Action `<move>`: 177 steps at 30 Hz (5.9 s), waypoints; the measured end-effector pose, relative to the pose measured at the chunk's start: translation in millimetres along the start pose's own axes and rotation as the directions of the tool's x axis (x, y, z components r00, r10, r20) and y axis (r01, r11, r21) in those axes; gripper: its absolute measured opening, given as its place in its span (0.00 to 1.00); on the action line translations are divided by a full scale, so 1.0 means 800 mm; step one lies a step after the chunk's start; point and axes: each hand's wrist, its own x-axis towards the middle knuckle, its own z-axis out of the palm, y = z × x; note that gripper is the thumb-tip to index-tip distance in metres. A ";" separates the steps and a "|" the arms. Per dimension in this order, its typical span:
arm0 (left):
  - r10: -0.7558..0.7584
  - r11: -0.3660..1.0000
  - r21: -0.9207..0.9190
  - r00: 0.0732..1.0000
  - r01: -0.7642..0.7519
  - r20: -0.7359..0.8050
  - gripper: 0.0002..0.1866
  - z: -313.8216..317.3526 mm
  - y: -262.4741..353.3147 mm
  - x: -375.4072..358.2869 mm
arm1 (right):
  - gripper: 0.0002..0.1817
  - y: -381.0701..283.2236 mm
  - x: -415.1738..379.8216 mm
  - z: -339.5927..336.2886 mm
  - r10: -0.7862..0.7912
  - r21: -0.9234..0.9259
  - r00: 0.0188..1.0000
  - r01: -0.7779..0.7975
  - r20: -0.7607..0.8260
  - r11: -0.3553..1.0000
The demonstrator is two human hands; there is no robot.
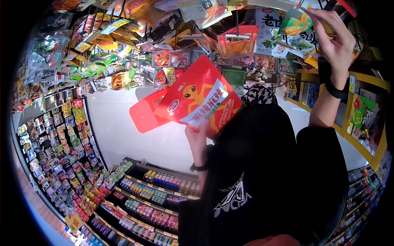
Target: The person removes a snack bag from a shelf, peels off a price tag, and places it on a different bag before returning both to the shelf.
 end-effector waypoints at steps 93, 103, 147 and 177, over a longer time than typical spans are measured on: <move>0.586 0.206 0.075 0.185 -0.976 0.789 0.21 0.211 0.200 0.150 | 0.10 -0.052 -0.055 0.059 0.257 0.411 0.965 -0.254 0.049 0.876; 0.592 0.171 0.154 0.227 -0.973 0.774 0.20 0.219 0.197 0.138 | 0.10 -0.037 -0.055 0.059 0.238 0.486 0.971 -0.211 0.008 0.848; 0.513 -0.168 0.172 0.063 -0.971 0.856 0.17 0.255 0.230 0.122 | 0.11 -0.017 -0.030 0.017 0.339 0.164 0.940 -0.332 -0.020 0.929; 0.634 -0.063 0.176 0.096 -0.982 0.767 0.12 0.235 0.200 0.141 | 0.20 -0.021 0.016 0.008 0.265 -0.042 0.951 -0.262 0.160 0.964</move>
